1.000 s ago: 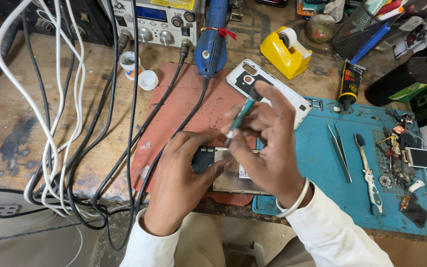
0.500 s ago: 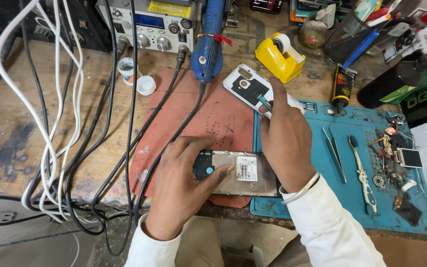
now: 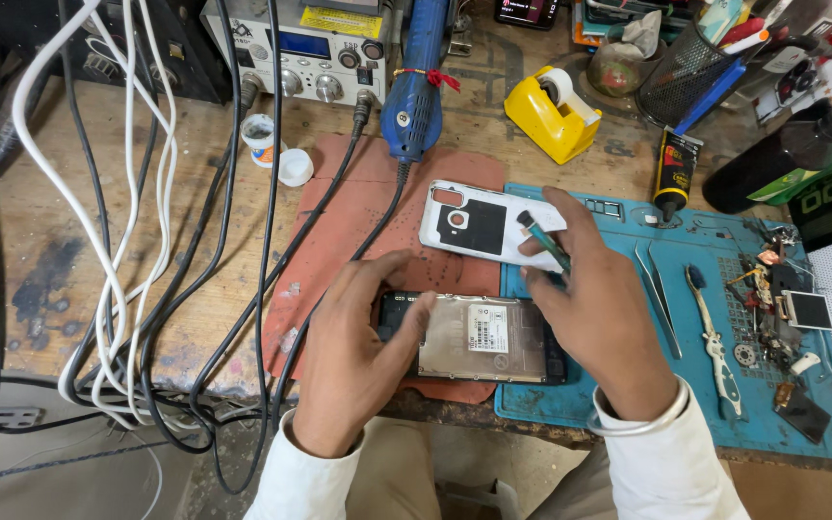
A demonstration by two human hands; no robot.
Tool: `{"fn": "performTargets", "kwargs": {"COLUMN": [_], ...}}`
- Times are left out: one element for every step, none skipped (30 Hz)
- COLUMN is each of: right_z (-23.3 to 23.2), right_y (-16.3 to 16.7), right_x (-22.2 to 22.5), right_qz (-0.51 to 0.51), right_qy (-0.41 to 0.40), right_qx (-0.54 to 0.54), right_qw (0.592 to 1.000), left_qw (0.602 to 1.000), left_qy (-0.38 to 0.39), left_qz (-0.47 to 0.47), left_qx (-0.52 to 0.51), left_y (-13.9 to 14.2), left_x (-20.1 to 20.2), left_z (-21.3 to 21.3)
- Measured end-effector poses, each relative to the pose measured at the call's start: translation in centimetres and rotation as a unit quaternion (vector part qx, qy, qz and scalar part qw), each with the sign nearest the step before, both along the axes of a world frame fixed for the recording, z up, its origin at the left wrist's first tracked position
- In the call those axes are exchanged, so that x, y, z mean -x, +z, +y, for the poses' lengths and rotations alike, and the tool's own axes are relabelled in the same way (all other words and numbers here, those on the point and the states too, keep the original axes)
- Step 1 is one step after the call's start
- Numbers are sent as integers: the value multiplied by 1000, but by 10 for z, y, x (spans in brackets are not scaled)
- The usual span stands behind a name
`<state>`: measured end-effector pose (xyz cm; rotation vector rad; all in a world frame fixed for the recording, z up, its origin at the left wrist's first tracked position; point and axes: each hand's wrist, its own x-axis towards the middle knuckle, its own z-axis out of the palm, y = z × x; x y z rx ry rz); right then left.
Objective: The person works on a disassembled smartphone at a repair bench. They use a screwdriver to unscrew and pry components from the phone body, remove the battery and set it aside, then use tweezers to handle and adjust internal parts of the phone.
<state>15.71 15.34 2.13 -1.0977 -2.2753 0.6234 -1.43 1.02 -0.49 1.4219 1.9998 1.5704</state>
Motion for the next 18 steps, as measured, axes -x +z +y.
{"fn": "performTargets", "kwargs": {"right_z": [-3, -7, -12, -15, -18, -21, -25, -28, -32, -34, -37, -40, -42, -44, -45, -46, -46, -46], "right_y": [1, 3, 4, 6, 8, 10, 11, 11, 10, 10, 10, 10, 10, 11, 11, 10, 9, 9], "right_x": [-2, -4, -6, -7, -8, -8, -6, -3, 1, 4, 5, 5, 4, 1, -3, -7, -11, -17], "right_qz": [20, 41, 63, 84, 87, 89, 93, 85, 78, 73, 89, 103, 115, 113, 111, 109, 103, 97], "right_qy": [-2, -2, -2, -2, -1, -1, -1, 2, 5, 7, 27, 48, 69, 56, 42, 30, 11, -8], "right_qx": [7, -9, -25, -42, -13, 16, 44, 50, 56, 59, 27, -4, -32, -11, 11, 34, 21, 9], "right_qw": [1000, 999, 998, 996, 996, 996, 995, 995, 995, 996, 995, 994, 990, 992, 993, 993, 994, 995], "left_qw": [1000, 999, 997, 998, 999, 999, 1000, 999, 998, 998, 996, 994, 995, 995, 995, 995, 995, 994], "left_qy": [6, 11, 16, 18, 20, 23, 16, 9, 2, 4, 7, 9, 11, 11, 12, 6, 1, -4], "left_qz": [-22, -45, -67, -56, -44, -33, -9, 14, 38, 61, 84, 104, 103, 102, 101, 102, 103, 103], "left_qx": [-5, -10, -15, -13, -12, -9, -20, -31, -42, -35, -28, -20, -10, 0, 11, 13, 14, 16], "left_y": [-1, -2, -3, -4, -6, -7, -7, -8, -8, -8, -8, -8, -8, -7, -7, -7, -7, -7], "left_x": [1, 3, 3, 4, 4, 4, 3, 2, 1, 1, 0, -2, -3, -4, -4, -3, -2, -2], "left_z": [0, -1, -1, 0, 0, 0, 1, 2, 3, 3, 4, 3, 2, 1, 0, 0, -1, -2]}}
